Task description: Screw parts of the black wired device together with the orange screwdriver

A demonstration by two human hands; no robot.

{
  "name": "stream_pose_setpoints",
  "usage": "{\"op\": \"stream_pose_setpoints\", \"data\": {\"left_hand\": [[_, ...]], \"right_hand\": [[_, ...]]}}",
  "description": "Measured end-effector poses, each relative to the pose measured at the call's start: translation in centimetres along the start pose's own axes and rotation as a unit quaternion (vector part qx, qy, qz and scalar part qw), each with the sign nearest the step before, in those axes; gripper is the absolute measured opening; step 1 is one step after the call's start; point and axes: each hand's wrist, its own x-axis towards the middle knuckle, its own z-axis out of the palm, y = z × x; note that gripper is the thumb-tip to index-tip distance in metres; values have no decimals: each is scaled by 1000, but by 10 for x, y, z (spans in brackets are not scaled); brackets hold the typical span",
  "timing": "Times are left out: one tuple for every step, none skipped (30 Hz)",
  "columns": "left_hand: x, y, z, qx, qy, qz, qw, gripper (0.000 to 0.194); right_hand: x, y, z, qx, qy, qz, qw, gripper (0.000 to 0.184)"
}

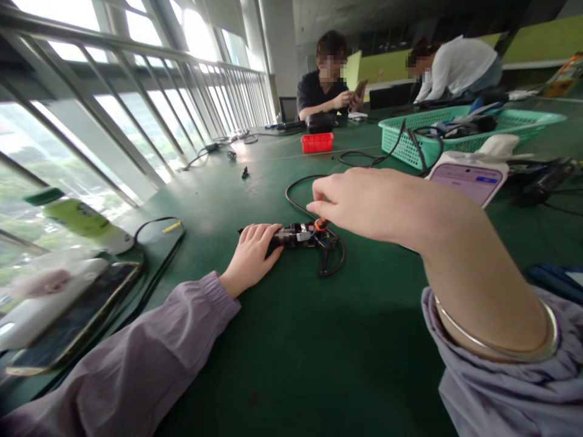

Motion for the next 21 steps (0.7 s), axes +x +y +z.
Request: {"op": "stream_pose_setpoints", "data": {"left_hand": [[0, 0, 0, -1, 0, 0, 1000, 39], [0, 0, 0, -1, 1, 0, 1000, 39], [0, 0, 0, -2, 1, 0, 1000, 39], [0, 0, 0, -1, 1, 0, 1000, 39], [0, 0, 0, 0, 1, 0, 1000, 39], [0, 0, 0, 2, 1, -1, 1000, 39], [0, 0, 0, 5, 0, -1, 1000, 39], [0, 0, 0, 7, -1, -1, 1000, 39], [0, 0, 0, 9, -2, 0, 1000, 39], [0, 0, 0, 11, -2, 0, 1000, 40], [0, 1, 0, 12, -3, 0, 1000, 40], [0, 1, 0, 11, -3, -1, 1000, 40], [0, 1, 0, 10, -3, -1, 1000, 40], [0, 1, 0, 9, -3, -1, 1000, 39], [0, 1, -1, 8, -2, -1, 1000, 39], [0, 1, -1, 8, -2, -2, 1000, 39], [0, 1, -1, 9, -3, -2, 1000, 39], [0, 1, -1, 10, -3, -2, 1000, 39], [-1, 0, 0, 11, -4, -2, 1000, 39], [-1, 0, 0, 12, -4, -2, 1000, 39], [-1, 0, 0, 12, -4, -1, 1000, 40]], "right_hand": [[-2, 1, -1, -14, 0, 6, 1000, 30], [-3, 2, -2, -27, -4, 12, 1000, 30], [-4, 4, -3, -36, -3, 13, 999, 30], [-5, 6, -4, -41, -2, 13, 999, 30], [-5, 8, -5, -44, -3, 10, 999, 29], [-4, 9, -5, -45, 2, 10, 999, 29], [-3, 9, -5, -43, -2, 14, 999, 29], [-2, 9, -5, -38, -8, 21, 999, 30], [0, 8, -5, -31, -23, 31, 999, 31], [1, 6, -4, -24, -41, 42, 998, 35], [3, 4, -4, -17, -65, 50, 997, 39], [3, 2, -4, -19, -81, 59, 995, 41], [3, 1, -4, -22, -86, 64, 994, 41], [3, 1, -5, -24, -79, 63, 995, 39], [2, 1, -6, -31, -67, 52, 996, 34], [1, 1, -6, -37, -53, 39, 997, 30], [0, 2, -7, -44, -39, 28, 998, 27], [-1, 3, -8, -52, -27, 22, 998, 25], [-2, 3, -9, -56, -18, 22, 998, 24], [-3, 2, -9, -56, -14, 26, 998, 24], [-2, 0, -10, -51, -19, 34, 998, 24]]}}
